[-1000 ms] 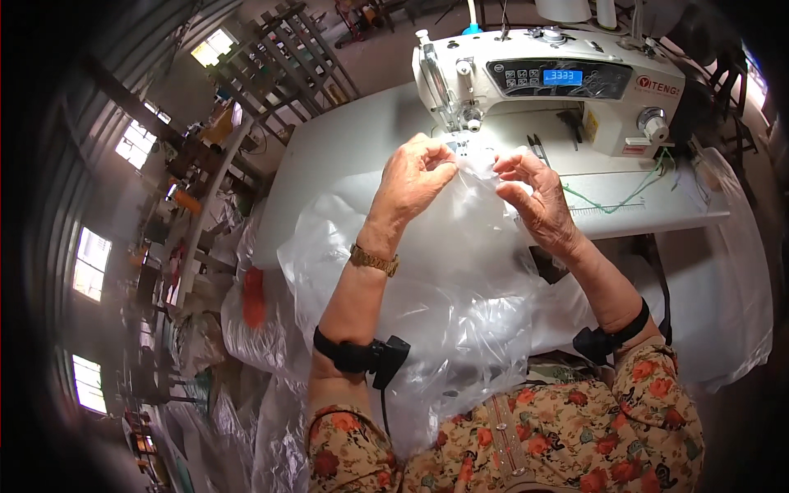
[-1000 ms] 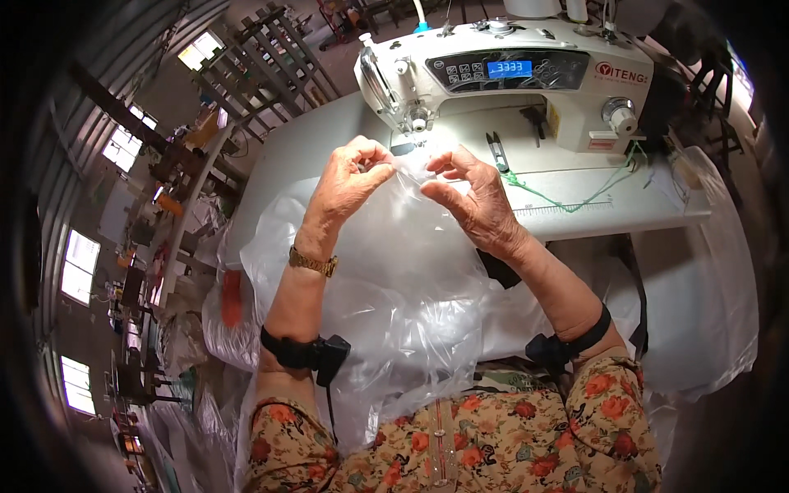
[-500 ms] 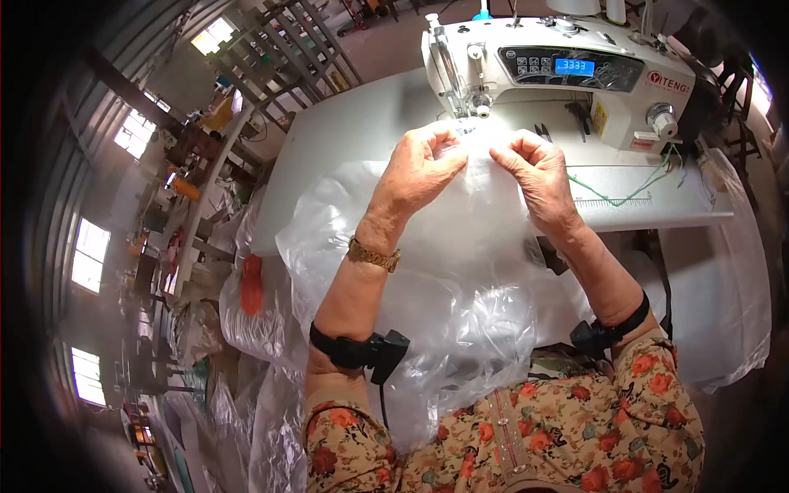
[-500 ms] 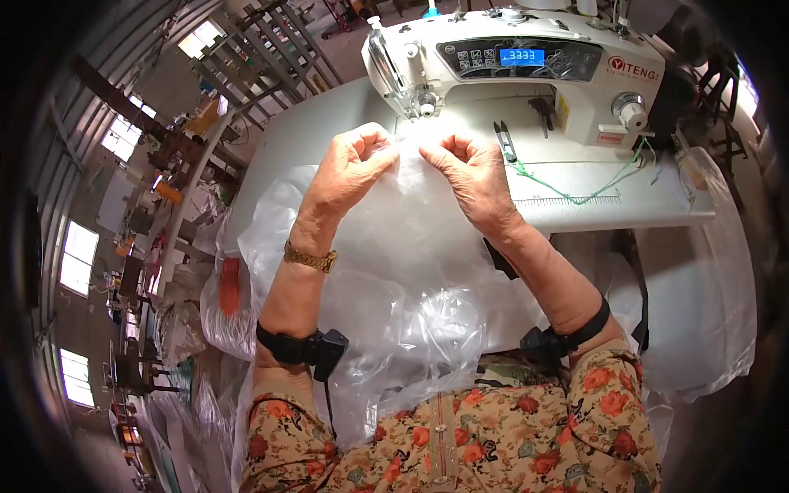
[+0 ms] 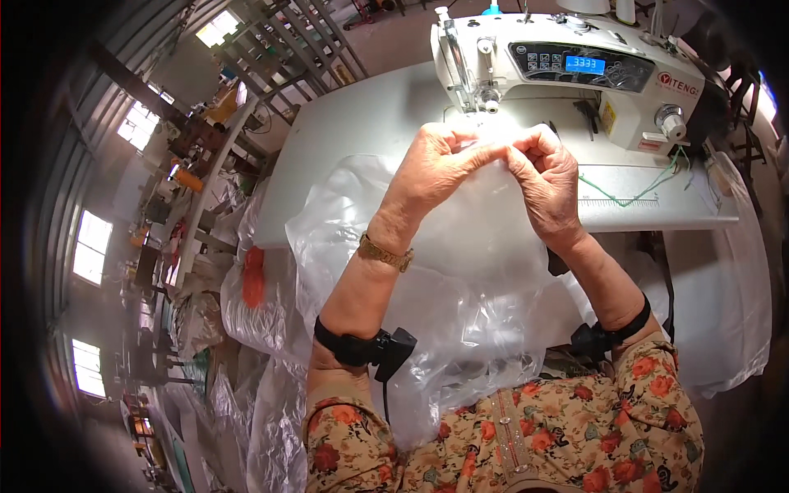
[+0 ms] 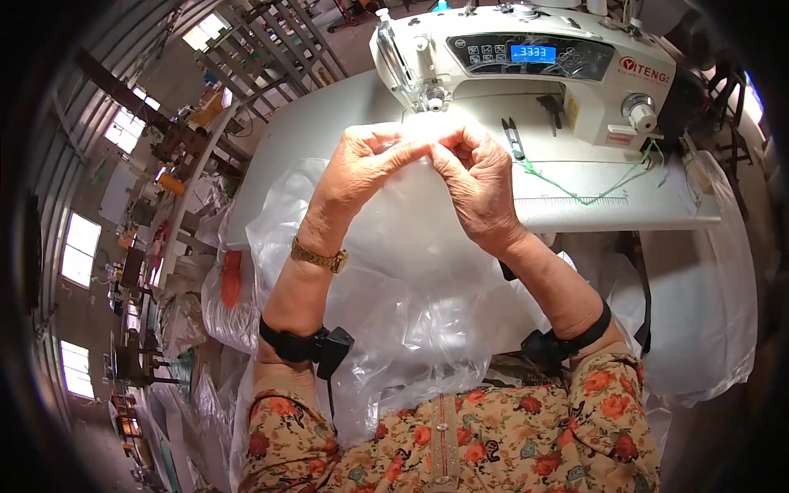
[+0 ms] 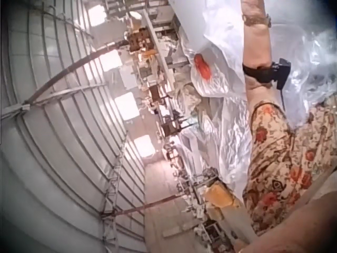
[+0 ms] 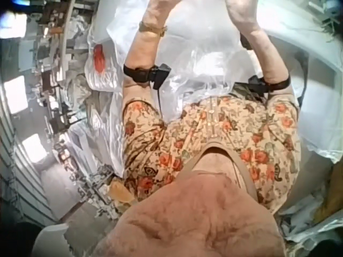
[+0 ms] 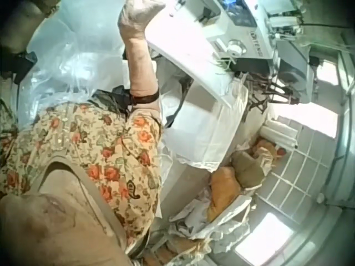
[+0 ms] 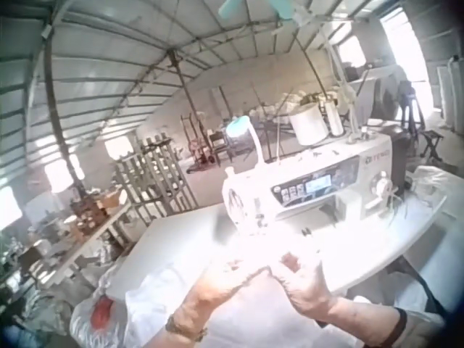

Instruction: The person sews the edges of a white plastic sheet using a sewing machine, guiding the material under the needle by hand. They repeatedly fold the edges, align the seams, and feed the fabric through the machine.

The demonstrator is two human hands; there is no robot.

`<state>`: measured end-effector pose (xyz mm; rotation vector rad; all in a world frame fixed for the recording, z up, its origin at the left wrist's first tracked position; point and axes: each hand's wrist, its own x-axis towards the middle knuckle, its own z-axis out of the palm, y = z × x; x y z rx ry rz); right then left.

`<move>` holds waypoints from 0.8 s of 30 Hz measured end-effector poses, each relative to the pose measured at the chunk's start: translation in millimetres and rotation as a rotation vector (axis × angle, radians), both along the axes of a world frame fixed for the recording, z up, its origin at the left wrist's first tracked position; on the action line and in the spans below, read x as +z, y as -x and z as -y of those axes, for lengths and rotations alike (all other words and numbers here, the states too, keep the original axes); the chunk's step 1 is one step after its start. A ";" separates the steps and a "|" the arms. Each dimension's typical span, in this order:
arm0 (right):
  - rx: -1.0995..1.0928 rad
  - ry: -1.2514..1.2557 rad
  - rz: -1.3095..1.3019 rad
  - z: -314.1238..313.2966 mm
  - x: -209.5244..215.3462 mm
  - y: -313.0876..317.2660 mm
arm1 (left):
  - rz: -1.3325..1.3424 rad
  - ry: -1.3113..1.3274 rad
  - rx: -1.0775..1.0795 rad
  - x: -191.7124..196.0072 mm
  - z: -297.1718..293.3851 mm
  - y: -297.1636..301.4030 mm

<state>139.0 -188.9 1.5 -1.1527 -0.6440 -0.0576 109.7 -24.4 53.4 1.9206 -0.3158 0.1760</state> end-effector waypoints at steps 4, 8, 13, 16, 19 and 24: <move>-0.066 -0.226 -0.075 -10.5 1.8 3.8 | -0.044 0.187 0.007 -4.0 -3.0 -0.2; 0.009 0.276 -0.241 2.8 -7.4 -1.4 | -0.021 0.204 0.065 -6.2 -3.9 -0.5; -0.023 0.213 -0.053 3.9 -18.0 8.2 | -0.066 0.268 0.063 -11.8 -8.7 -3.5; -0.188 0.260 0.150 -0.3 -15.0 17.0 | -0.074 0.330 0.063 -15.7 -9.3 -5.9; -0.303 0.400 0.417 0.9 -11.0 21.3 | -0.070 0.361 0.070 -19.5 -8.7 -5.7; -0.395 0.536 0.685 -2.3 -13.2 18.1 | -0.148 0.378 0.069 -24.5 -15.5 -4.9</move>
